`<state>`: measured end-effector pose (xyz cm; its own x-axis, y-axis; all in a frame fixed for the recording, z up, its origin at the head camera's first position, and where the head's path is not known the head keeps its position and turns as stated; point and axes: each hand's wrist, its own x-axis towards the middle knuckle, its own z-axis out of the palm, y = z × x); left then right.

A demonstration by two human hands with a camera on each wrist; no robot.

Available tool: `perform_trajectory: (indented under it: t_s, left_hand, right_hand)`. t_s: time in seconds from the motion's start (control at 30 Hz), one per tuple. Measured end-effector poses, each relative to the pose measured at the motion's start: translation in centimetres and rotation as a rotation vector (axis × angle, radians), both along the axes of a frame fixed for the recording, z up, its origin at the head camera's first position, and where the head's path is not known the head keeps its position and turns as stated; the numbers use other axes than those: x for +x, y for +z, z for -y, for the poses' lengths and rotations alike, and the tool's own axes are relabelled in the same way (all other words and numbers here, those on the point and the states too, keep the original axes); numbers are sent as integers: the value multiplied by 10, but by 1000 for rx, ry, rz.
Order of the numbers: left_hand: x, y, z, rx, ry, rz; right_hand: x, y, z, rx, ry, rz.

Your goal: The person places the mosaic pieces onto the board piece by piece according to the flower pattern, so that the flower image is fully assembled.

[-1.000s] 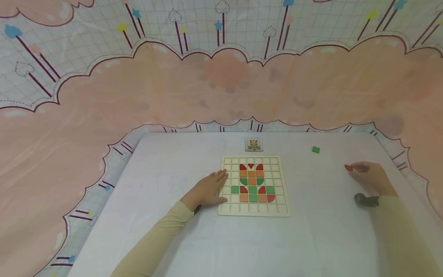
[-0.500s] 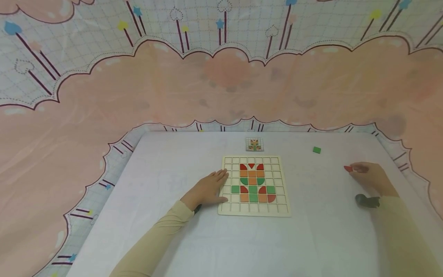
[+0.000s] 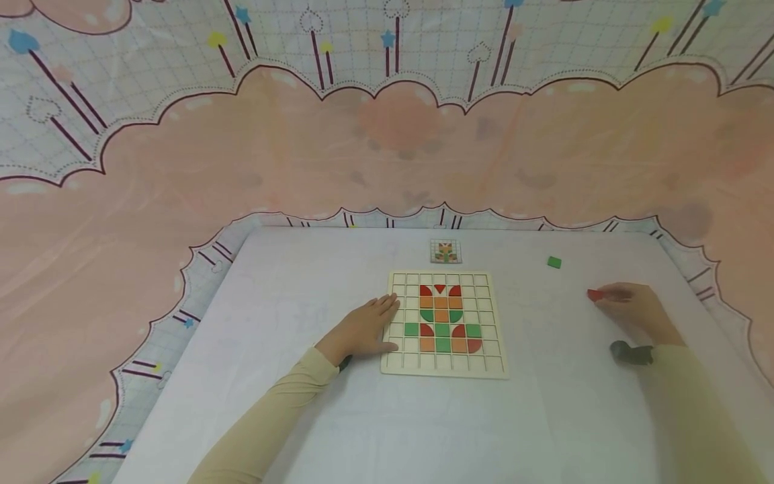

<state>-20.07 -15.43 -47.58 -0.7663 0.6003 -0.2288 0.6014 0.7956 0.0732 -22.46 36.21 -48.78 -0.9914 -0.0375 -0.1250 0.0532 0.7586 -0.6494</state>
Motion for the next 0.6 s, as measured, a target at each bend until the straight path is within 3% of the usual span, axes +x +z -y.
perform_trajectory:
  t_s: [0.2,0.37,0.6]
  left_hand:
    - [1,2,0,-1,-2,3]
    - [1,3,-1,-4,-3,0]
    - [1,2,0,-21,0,-6]
  right_hand:
    - [-2,8,28,-3,56,-7]
    - [-3,15,65,-10,124,-64]
    - [0,15,118,-110,197,-144]
